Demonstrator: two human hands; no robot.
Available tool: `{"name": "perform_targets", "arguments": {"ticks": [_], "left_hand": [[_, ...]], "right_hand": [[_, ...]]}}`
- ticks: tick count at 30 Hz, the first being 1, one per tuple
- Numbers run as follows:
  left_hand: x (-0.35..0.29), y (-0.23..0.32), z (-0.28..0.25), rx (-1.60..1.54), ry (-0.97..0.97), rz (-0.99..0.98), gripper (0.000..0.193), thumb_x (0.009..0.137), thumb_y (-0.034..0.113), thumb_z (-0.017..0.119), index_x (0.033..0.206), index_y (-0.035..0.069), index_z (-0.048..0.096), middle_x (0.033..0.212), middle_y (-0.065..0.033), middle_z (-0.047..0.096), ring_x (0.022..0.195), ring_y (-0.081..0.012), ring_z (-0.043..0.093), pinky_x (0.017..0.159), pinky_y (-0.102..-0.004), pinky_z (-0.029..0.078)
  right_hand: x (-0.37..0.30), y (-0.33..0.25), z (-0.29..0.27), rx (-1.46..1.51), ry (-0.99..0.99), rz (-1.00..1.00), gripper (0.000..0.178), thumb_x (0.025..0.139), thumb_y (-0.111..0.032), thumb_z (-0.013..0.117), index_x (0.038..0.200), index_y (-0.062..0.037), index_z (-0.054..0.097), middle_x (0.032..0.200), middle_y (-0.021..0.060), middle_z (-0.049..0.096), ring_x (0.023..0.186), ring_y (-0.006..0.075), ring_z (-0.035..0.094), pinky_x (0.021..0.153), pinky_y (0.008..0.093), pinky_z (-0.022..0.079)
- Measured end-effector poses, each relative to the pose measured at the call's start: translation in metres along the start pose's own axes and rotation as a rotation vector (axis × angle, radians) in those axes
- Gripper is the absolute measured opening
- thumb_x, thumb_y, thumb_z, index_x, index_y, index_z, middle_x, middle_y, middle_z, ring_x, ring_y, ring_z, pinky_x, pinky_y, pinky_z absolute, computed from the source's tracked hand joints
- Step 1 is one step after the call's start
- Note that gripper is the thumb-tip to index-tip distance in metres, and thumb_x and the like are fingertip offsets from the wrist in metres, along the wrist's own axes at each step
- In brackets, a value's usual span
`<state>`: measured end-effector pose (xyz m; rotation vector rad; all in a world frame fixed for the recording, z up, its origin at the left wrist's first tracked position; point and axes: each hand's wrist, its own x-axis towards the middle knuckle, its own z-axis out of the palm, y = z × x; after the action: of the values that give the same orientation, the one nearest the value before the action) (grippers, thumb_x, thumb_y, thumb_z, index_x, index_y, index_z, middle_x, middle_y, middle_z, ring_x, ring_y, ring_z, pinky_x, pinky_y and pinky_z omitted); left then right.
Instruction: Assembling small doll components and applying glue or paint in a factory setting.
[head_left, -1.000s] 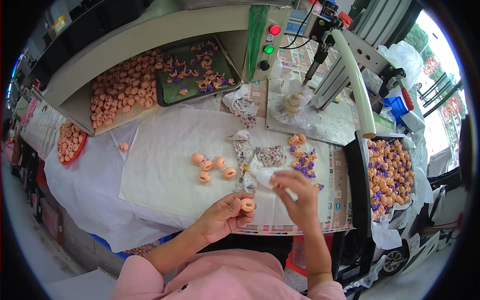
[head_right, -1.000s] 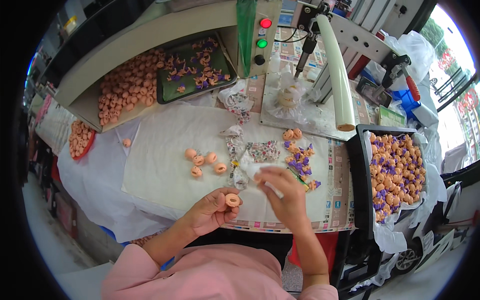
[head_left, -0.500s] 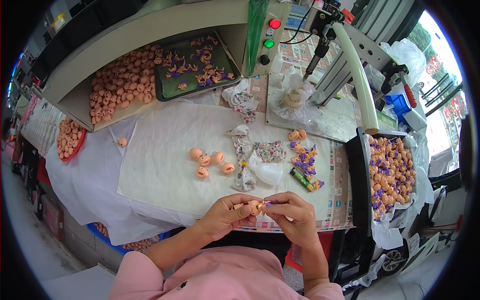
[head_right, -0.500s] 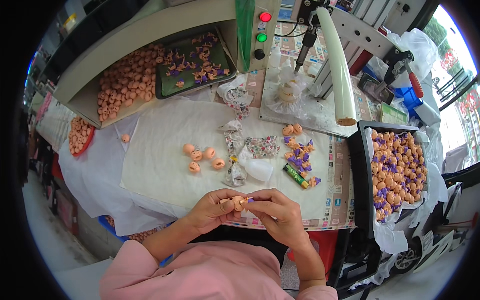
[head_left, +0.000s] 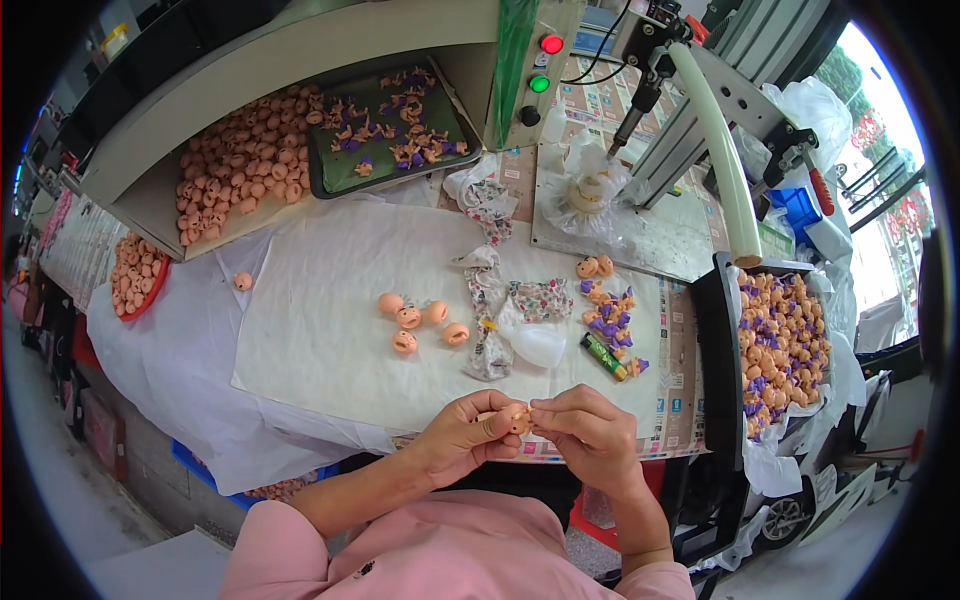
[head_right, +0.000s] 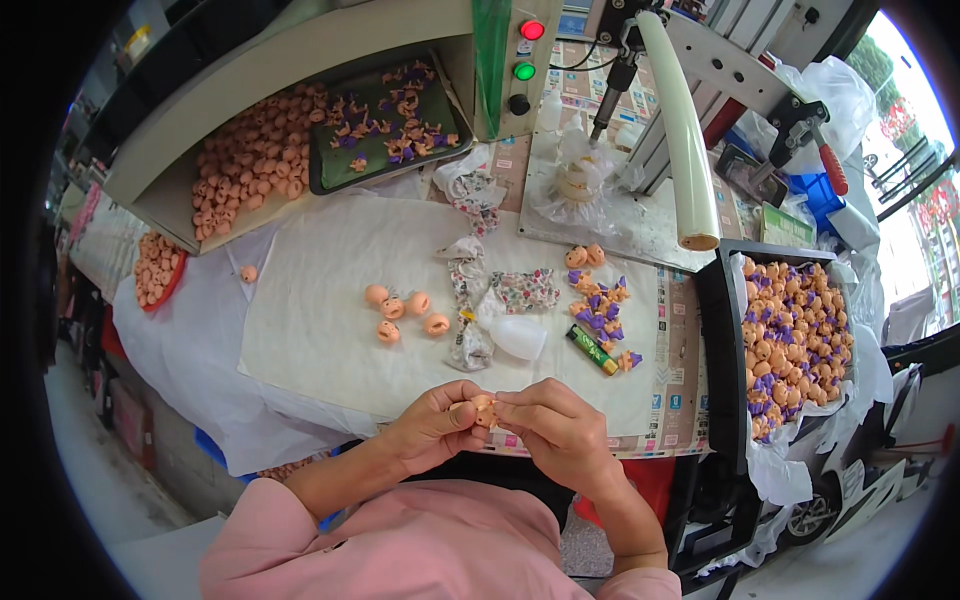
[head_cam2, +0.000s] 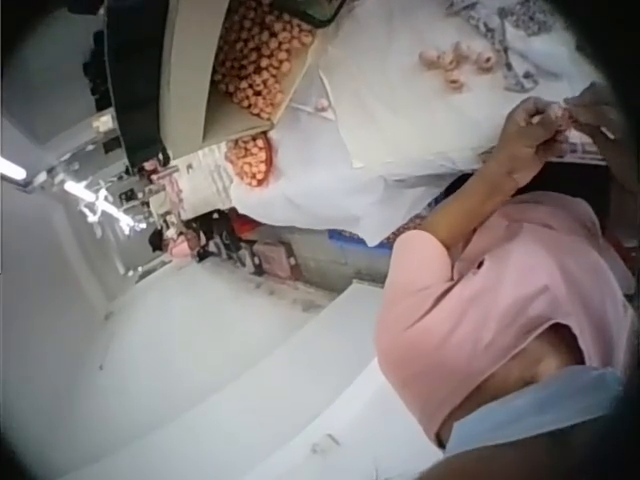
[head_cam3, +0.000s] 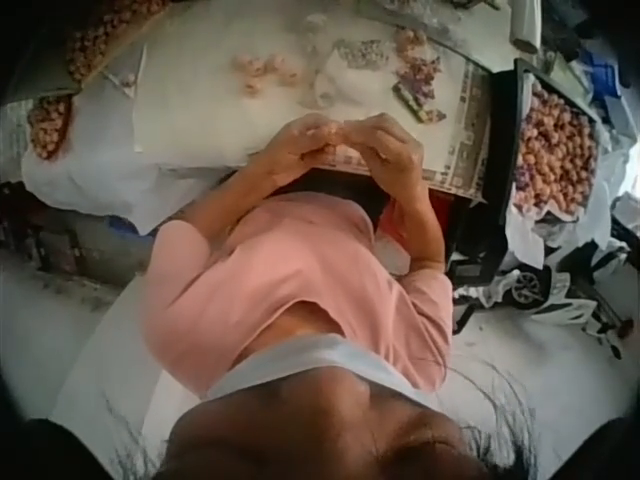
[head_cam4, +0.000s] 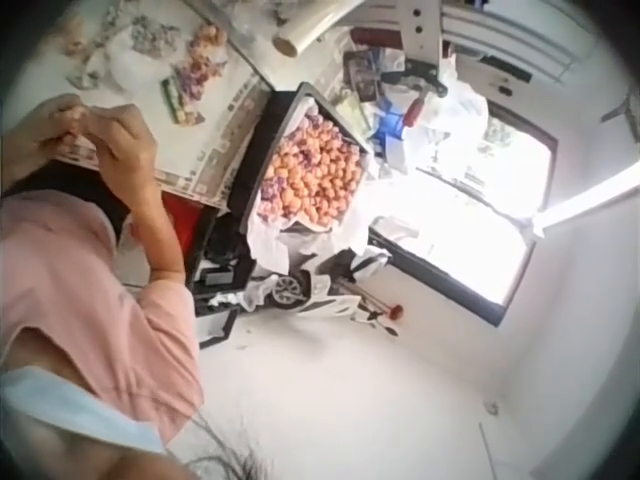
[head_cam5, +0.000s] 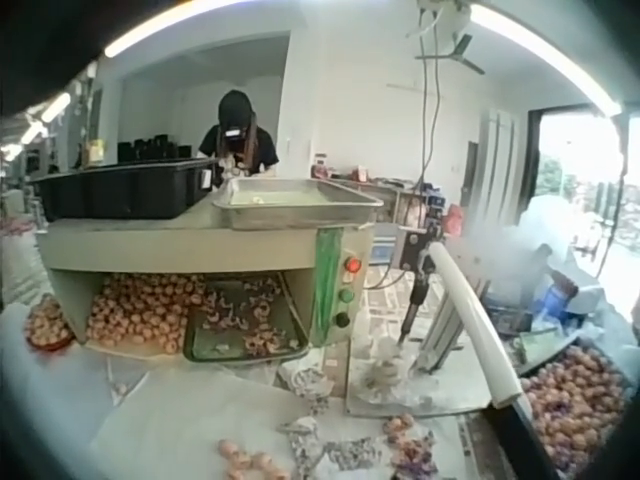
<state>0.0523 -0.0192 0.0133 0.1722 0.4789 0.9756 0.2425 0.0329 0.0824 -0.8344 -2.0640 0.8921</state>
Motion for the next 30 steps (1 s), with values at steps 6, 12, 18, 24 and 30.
{"name": "perform_targets", "arguments": {"ticks": [6, 12, 18, 24, 30], "left_hand": [[-0.001, 0.007, -0.003, 0.014, -0.036, -0.004, 0.024, 0.092, 0.019, 0.064, 0.109, 0.004, 0.057, 0.099, -0.005, 0.064, 0.08, -0.0112, 0.067, 0.076, -0.0249, 0.06], [0.001, 0.013, -0.007, -0.124, -0.13, -0.04, 0.025, 0.095, 0.021, 0.059, 0.114, 0.005, 0.054, 0.1, -0.0042, 0.061, 0.081, -0.0112, 0.066, 0.077, -0.0241, 0.06], [0.0, 0.022, 0.009, -0.135, -0.065, -0.071, 0.031, 0.095, 0.022, 0.058, 0.122, 0.008, 0.05, 0.105, -0.0094, 0.058, 0.086, -0.012, 0.064, 0.072, -0.0253, 0.059], [-0.002, 0.019, 0.011, -0.007, -0.073, -0.039, 0.03, 0.095, 0.021, 0.059, 0.121, 0.009, 0.051, 0.103, -0.005, 0.06, 0.082, -0.0095, 0.065, 0.076, -0.0261, 0.06], [-0.008, 0.024, 0.022, 0.089, -0.008, -0.009, 0.033, 0.094, 0.017, 0.061, 0.123, 0.006, 0.051, 0.109, -0.0102, 0.061, 0.079, -0.0103, 0.063, 0.069, -0.0244, 0.058]], "right_hand": [[0.006, 0.009, 0.002, 0.085, -0.058, 0.04, 0.027, 0.066, 0.014, 0.072, 0.089, -0.0003, 0.071, 0.091, 0.0113, 0.07, 0.078, 0.0207, 0.068, 0.067, 0.0285, 0.056], [0.028, 0.003, -0.004, 0.044, -0.114, 0.008, 0.021, 0.07, 0.01, 0.072, 0.088, -0.0007, 0.071, 0.092, 0.0107, 0.071, 0.079, 0.0213, 0.069, 0.064, 0.0299, 0.054], [0.101, -0.004, -0.062, -0.464, 0.155, -0.28, 0.031, 0.077, 0.001, 0.07, 0.107, -0.0047, 0.069, 0.103, 0.012, 0.07, 0.089, 0.0251, 0.067, 0.077, 0.031, 0.051], [0.235, -0.029, -0.157, -0.834, 0.662, -0.739, 0.03, 0.089, -0.014, 0.065, 0.118, -0.0067, 0.065, 0.119, 0.0105, 0.066, 0.108, 0.0246, 0.063, 0.092, 0.0315, 0.047], [0.288, -0.052, -0.195, -0.547, 0.442, -0.216, 0.042, 0.092, -0.021, 0.06, 0.129, -0.0011, 0.055, 0.113, 0.0101, 0.067, 0.089, 0.0178, 0.065, 0.082, 0.027, 0.049]]}}
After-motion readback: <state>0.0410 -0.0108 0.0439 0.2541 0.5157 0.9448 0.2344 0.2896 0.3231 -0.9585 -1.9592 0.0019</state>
